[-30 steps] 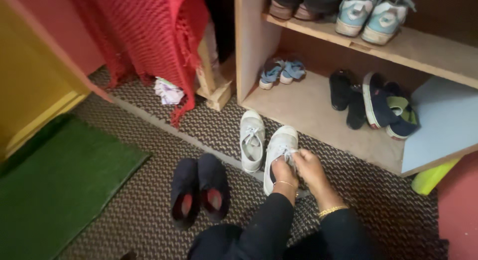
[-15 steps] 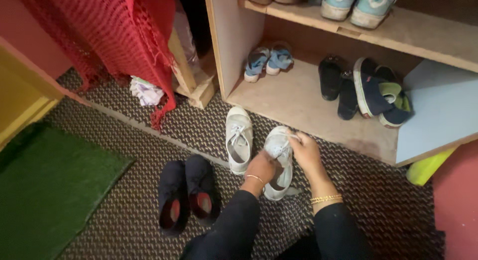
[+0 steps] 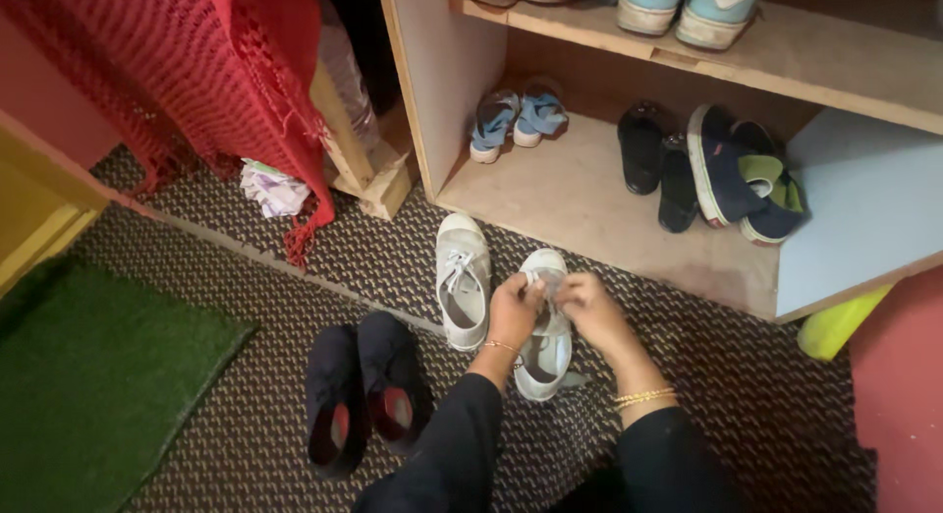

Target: The person sits on the floor and laces a pair of white sneakers by hand, threading the laces through the eyelets and tying them. The person then places the shoes on the floor near a shoe rack.

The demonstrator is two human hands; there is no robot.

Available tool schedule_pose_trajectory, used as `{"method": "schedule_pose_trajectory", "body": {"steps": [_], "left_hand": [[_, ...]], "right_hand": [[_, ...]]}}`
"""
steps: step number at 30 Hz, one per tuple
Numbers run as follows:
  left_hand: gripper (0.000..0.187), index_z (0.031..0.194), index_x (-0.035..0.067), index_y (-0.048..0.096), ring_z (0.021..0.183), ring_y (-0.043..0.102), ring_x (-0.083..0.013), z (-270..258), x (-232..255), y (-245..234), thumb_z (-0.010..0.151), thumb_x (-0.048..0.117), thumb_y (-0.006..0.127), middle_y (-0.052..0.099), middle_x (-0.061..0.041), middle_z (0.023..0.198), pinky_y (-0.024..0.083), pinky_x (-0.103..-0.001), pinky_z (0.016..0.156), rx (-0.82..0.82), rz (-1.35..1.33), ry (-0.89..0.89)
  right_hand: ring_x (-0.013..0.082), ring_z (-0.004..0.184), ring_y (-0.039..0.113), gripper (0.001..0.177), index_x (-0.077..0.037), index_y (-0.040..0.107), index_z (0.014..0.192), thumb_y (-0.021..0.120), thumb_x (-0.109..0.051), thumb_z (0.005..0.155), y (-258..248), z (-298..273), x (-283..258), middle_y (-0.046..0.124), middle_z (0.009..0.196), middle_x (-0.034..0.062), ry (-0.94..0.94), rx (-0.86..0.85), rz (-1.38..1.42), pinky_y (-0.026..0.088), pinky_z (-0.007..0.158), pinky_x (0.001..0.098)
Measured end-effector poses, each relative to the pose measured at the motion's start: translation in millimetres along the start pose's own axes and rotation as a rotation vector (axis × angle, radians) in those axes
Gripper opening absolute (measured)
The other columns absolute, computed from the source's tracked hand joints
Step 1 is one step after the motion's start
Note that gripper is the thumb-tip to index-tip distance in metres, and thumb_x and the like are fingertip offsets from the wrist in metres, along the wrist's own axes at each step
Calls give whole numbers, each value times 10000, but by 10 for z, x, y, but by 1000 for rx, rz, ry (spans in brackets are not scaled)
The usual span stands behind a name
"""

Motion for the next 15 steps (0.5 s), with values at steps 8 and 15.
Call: {"method": "schedule_pose_trajectory", "body": {"steps": [8, 15], "left_hand": [[274, 873, 25, 697, 674, 643, -380, -35, 217, -173, 997, 263, 641, 663, -198, 739, 502, -441, 645, 153, 234, 69], [251, 1003, 144, 801, 917, 642, -347, -122, 729, -148, 994, 287, 595, 686, -189, 905, 499, -450, 875, 46, 296, 290]], "right_hand": [[269, 846, 711, 201, -21, 756, 1074, 684, -145, 934, 67, -94, -232, 752, 947, 182, -64, 92, -517, 552, 777, 368], [212, 869, 740, 243, 7, 707, 1084, 663, -124, 884, 263, -81, -379, 771, 992, 172, -149, -69, -318, 556, 783, 344]]}}
Point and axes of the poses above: each hand's wrist, its own z-axis towards the middle knuckle, its own y-axis out of the palm, x = y × z, the point moved 7 cm from there along z, towards the middle knuckle
